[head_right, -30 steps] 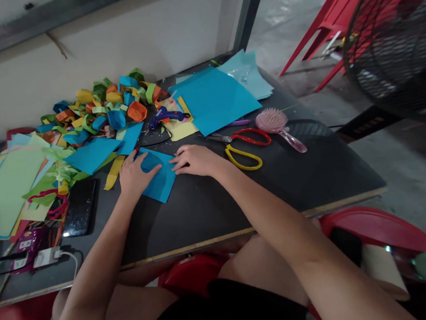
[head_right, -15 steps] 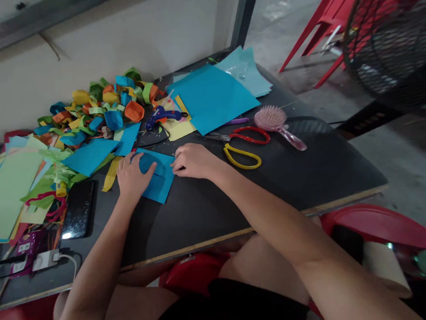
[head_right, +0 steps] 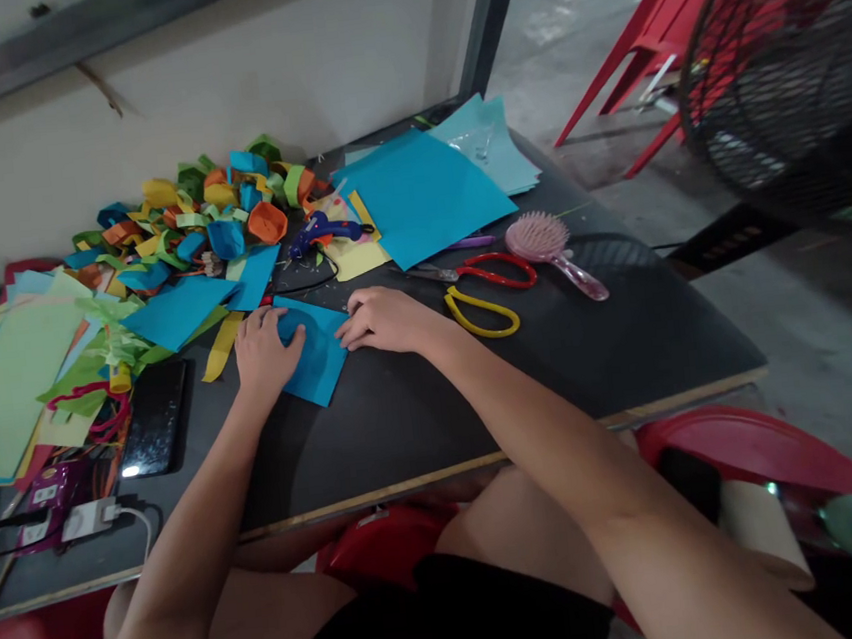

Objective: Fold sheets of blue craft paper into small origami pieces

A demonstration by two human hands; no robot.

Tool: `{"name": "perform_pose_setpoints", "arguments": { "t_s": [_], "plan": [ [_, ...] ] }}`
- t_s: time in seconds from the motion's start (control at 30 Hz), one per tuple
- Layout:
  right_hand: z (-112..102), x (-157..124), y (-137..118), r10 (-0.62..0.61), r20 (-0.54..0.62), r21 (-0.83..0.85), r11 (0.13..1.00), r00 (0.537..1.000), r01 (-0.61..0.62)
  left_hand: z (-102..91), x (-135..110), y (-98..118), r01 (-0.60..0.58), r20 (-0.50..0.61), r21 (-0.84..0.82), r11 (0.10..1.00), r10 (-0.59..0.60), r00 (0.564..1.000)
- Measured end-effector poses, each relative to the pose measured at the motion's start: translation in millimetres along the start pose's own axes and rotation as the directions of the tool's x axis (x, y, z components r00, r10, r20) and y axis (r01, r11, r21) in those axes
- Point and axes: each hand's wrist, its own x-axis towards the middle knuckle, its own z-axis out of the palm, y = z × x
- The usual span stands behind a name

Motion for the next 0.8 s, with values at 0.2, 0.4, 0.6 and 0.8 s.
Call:
{"name": "perform_pose_setpoints", "arguments": {
  "t_s": [0.2,0.4,0.6,0.8],
  "plan": [
    [-2,0,2,0.006,-0.009,0.116,0.993,1.000,-0.005,1.0,-1,2,-0.035,-0.002,-0.010,0.999,0.035,0.999],
    [-4,1,0,0.026,0.005,0.152,0.988,1.000,-0.026,5.1,-2,4,-0.071,0.046,0.040,0.997,0.069,0.997],
    [-11,-4,-11,0.090,0.095,0.032,0.995,0.991,-0.093,1.8,-4,5,-0.291,0.128,0.073,0.954,0.280,0.951],
    [-17,-9,-19,0.130,0.150,-0.029,0.992,0.980,-0.127,6.8,-1,5,-0.296,0.256,0.076,0.952,0.269,0.929]
  ]
}}
